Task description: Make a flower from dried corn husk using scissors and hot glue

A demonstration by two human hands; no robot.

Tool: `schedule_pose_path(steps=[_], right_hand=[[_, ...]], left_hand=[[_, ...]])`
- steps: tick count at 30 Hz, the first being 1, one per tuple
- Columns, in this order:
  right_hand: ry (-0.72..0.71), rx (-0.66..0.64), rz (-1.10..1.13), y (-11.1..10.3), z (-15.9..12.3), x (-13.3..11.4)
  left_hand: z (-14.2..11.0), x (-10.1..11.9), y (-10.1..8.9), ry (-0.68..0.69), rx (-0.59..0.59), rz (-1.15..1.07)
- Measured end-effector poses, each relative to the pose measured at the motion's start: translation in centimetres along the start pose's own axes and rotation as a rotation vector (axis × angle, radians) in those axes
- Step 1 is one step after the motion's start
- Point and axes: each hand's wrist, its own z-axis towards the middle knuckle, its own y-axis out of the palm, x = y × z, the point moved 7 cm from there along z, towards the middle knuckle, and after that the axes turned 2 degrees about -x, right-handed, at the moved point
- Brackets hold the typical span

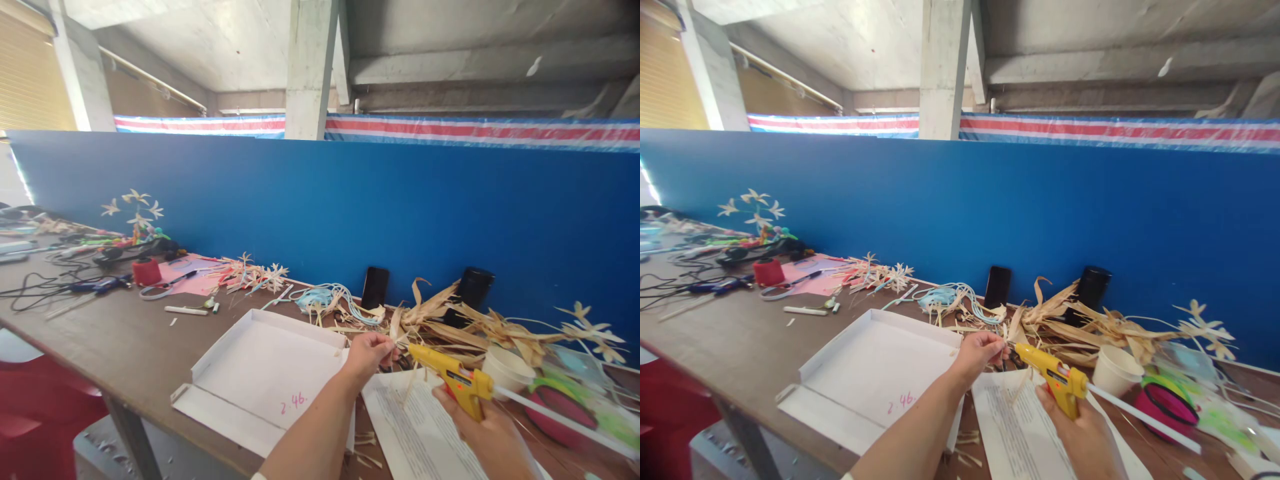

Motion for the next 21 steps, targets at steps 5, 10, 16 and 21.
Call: schedule_pose_path(steps=[5, 10, 16, 21], right_hand=[[0.009, 0.013, 0.002, -0.07, 0.19, 0.24], [0.037, -0.075, -0.014, 0.46, 0.31, 0.43], [0.020, -0.007, 0.002, 0.05, -0.22, -0.34], [0.030, -0.002, 0.020, 0.05, -0.27, -0.38]], left_hand=[[0.12, -0.02, 0.07, 0.007, -0.007, 0.002], [-0.03, 0.06, 0.08, -0.007, -0.004, 0.017], [-0.14, 0.22, 0.14, -0.001, -0.006, -0.009], [-0.10, 0.18, 0.25, 0.001, -0.011, -0.011]])
